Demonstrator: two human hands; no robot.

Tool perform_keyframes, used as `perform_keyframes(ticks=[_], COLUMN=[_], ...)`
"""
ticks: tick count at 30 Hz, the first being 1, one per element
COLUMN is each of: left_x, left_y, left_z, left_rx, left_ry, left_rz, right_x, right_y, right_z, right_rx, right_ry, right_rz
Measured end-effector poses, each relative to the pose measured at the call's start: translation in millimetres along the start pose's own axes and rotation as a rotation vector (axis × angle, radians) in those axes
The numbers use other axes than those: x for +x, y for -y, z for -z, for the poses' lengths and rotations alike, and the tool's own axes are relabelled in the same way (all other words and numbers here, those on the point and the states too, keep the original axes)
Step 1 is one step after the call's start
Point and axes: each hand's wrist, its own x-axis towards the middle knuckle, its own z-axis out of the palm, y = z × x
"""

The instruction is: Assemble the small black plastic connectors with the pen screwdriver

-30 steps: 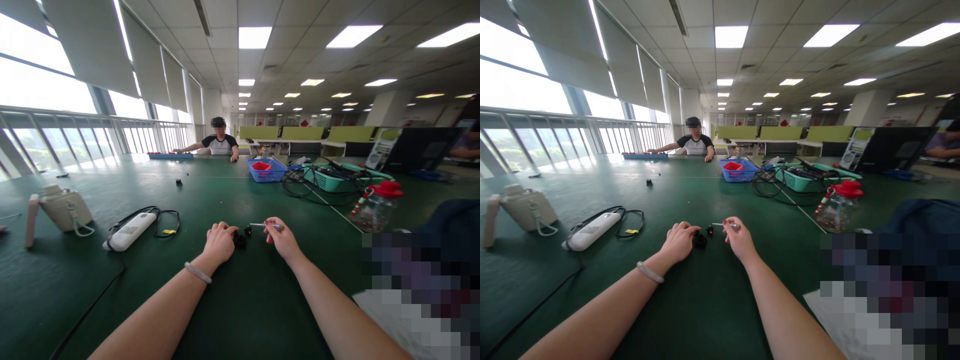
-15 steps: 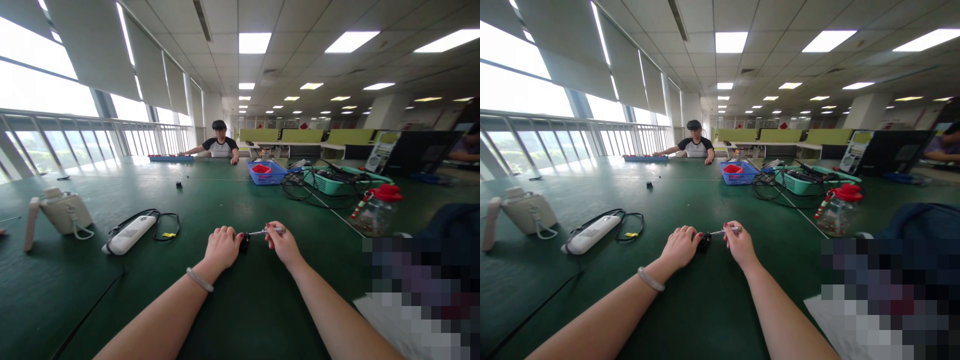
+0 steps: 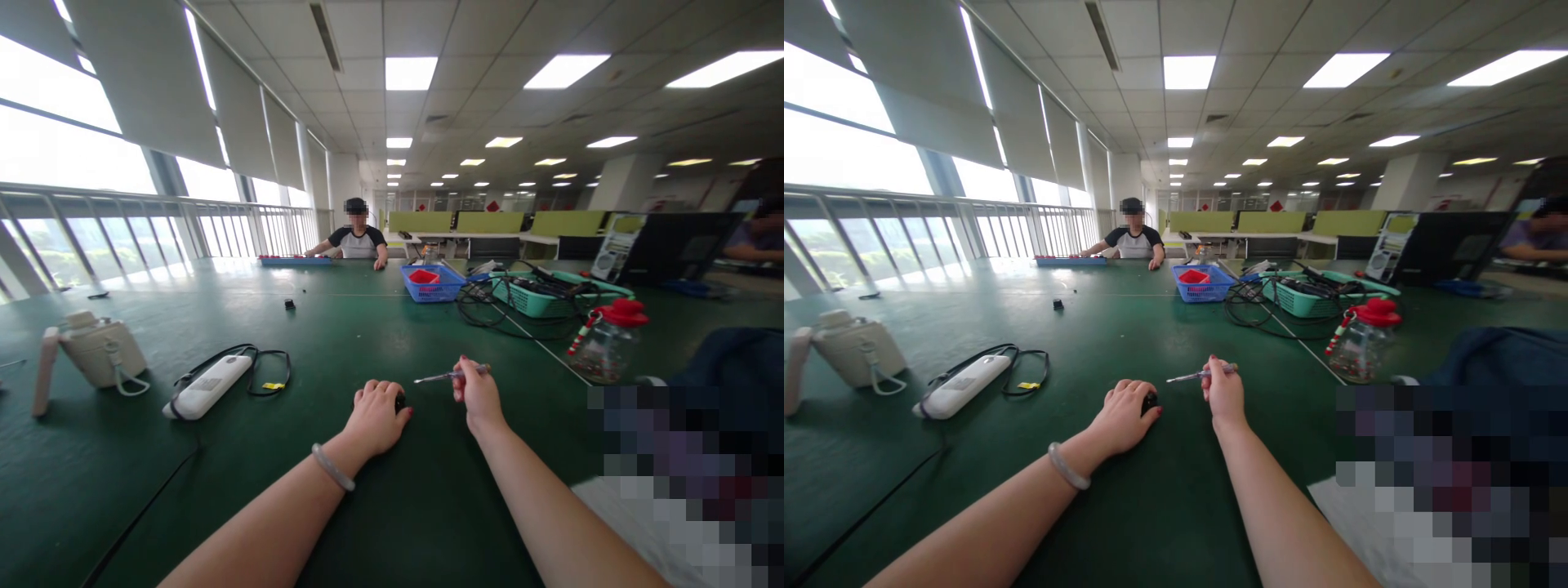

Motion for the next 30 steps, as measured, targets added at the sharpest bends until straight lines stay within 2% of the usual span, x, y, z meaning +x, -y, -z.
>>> perform_keyframes(ticks=[8,11,14,18,22,26,30], left_x=[-22,-41,-69,-113,-150,-174,-186], left_y=[-18,-20,-11,23,75,128,167], left_z=[2,13,31,56,72,84,91], left_rx=[0.092,0.088,0.035,-0.063,-0.119,-0.187,-0.211], left_ry=[0.045,0.099,0.155,0.242,0.239,0.144,0.146], left_rz=[-0.12,-0.143,-0.172,-0.14,-0.131,-0.138,-0.114], right_x=[4,-1,-4,-4,-3,-3,-3], right_y=[-13,-8,-2,-3,-7,-9,-9], right_z=[0,0,0,0,-1,-2,-2], right_rx=[0.027,0.029,0.007,-0.026,-0.055,-0.073,-0.089], right_ry=[0.026,0.039,0.057,0.104,0.137,0.141,0.157], right_rz=[-0.052,-0.068,-0.107,-0.122,-0.105,-0.096,-0.1])
